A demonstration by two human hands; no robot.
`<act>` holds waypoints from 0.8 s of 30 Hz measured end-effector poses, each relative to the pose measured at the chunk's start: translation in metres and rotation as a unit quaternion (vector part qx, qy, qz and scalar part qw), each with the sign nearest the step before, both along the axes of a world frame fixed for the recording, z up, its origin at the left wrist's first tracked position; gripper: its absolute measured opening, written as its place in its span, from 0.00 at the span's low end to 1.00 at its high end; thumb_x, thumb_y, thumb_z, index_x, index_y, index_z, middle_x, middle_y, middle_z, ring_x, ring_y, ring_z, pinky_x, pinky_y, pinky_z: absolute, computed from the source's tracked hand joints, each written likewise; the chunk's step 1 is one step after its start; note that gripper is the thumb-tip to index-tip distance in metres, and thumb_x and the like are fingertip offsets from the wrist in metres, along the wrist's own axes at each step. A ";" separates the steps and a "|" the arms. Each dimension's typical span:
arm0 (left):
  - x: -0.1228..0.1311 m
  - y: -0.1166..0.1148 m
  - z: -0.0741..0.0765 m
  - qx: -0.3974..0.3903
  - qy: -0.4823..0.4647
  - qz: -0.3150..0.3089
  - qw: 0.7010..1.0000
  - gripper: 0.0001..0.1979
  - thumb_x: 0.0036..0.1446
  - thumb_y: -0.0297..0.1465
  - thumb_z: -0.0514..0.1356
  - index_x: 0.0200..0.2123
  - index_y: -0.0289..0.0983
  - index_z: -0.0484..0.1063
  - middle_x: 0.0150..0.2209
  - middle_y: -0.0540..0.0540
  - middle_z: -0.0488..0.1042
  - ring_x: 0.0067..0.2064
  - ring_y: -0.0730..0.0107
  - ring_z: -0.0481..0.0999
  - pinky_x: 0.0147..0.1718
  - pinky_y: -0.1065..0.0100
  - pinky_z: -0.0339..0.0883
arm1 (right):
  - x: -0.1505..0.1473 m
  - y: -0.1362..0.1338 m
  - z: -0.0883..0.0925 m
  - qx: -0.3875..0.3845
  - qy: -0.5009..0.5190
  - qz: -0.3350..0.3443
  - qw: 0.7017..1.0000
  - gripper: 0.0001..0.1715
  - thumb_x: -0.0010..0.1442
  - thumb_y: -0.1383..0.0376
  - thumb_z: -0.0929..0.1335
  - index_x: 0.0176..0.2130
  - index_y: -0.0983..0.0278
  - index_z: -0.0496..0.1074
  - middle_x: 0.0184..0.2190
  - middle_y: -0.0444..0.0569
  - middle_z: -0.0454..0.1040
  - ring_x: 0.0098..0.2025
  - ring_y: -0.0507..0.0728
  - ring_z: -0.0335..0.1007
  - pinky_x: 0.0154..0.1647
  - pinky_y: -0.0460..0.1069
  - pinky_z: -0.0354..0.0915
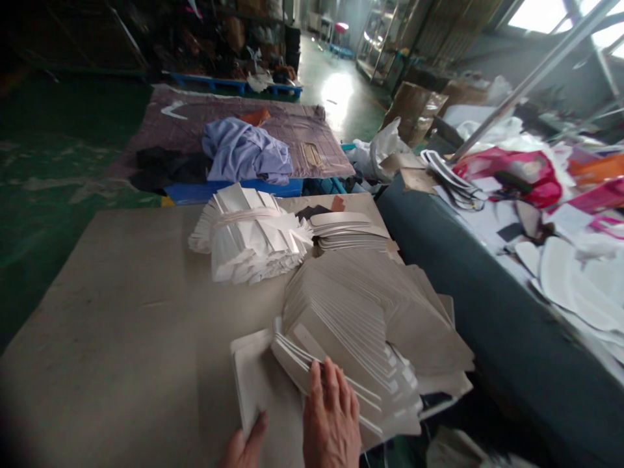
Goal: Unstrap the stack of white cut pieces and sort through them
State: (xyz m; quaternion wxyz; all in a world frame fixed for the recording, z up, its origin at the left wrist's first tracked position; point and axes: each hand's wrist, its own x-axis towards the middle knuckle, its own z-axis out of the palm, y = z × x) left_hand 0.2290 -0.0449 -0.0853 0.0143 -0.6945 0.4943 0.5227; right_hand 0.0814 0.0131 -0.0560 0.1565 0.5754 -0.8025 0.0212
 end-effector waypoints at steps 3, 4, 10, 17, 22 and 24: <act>-0.008 -0.003 0.009 0.032 0.040 -0.010 0.999 0.37 0.45 0.59 0.43 0.30 0.32 0.74 0.25 0.40 0.76 0.34 0.57 0.75 0.35 0.66 0.66 | 0.004 0.007 -0.002 0.011 -0.001 0.004 1.000 0.27 0.57 0.65 0.60 0.56 0.64 0.60 0.56 0.58 0.62 0.54 0.66 0.59 0.44 0.56 0.62; -0.009 -0.005 0.013 0.039 0.055 -0.015 0.998 0.38 0.45 0.60 0.43 0.31 0.32 0.74 0.26 0.39 0.76 0.35 0.57 0.75 0.36 0.67 0.66 | 0.005 0.008 -0.002 0.011 -0.005 0.002 1.000 0.27 0.57 0.66 0.60 0.57 0.63 0.59 0.56 0.58 0.61 0.55 0.67 0.58 0.45 0.57 0.62; -0.014 -0.013 0.025 0.085 0.106 -0.047 0.990 0.38 0.45 0.59 0.45 0.36 0.29 0.72 0.36 0.33 0.77 0.46 0.51 0.73 0.46 0.65 0.62 | 0.007 0.008 -0.003 0.011 0.001 0.015 1.000 0.30 0.55 0.69 0.60 0.58 0.61 0.58 0.58 0.60 0.58 0.58 0.68 0.54 0.48 0.59 0.61; -0.019 -0.011 0.026 0.077 0.131 -0.044 0.987 0.38 0.47 0.56 0.47 0.43 0.26 0.69 0.45 0.30 0.74 0.50 0.50 0.70 0.48 0.64 0.60 | 0.000 0.008 0.007 0.004 -0.006 0.055 0.998 0.33 0.56 0.74 0.58 0.59 0.57 0.56 0.57 0.58 0.59 0.60 0.67 0.50 0.50 0.58 0.59; -0.028 -0.010 0.031 0.051 0.169 -0.042 0.983 0.31 0.51 0.51 0.47 0.42 0.29 0.69 0.45 0.33 0.74 0.51 0.55 0.69 0.47 0.68 0.58 | -0.010 0.007 0.014 -0.038 -0.055 0.103 0.992 0.28 0.58 0.73 0.57 0.56 0.55 0.61 0.56 0.54 0.62 0.61 0.63 0.51 0.52 0.56 0.57; -0.034 -0.009 0.032 0.048 0.137 -0.056 0.988 0.30 0.52 0.51 0.45 0.37 0.30 0.70 0.41 0.31 0.75 0.47 0.52 0.71 0.44 0.64 0.60 | -0.017 0.007 0.013 -0.044 -0.070 0.116 0.990 0.27 0.59 0.73 0.57 0.55 0.54 0.62 0.55 0.52 0.64 0.59 0.60 0.53 0.52 0.54 0.56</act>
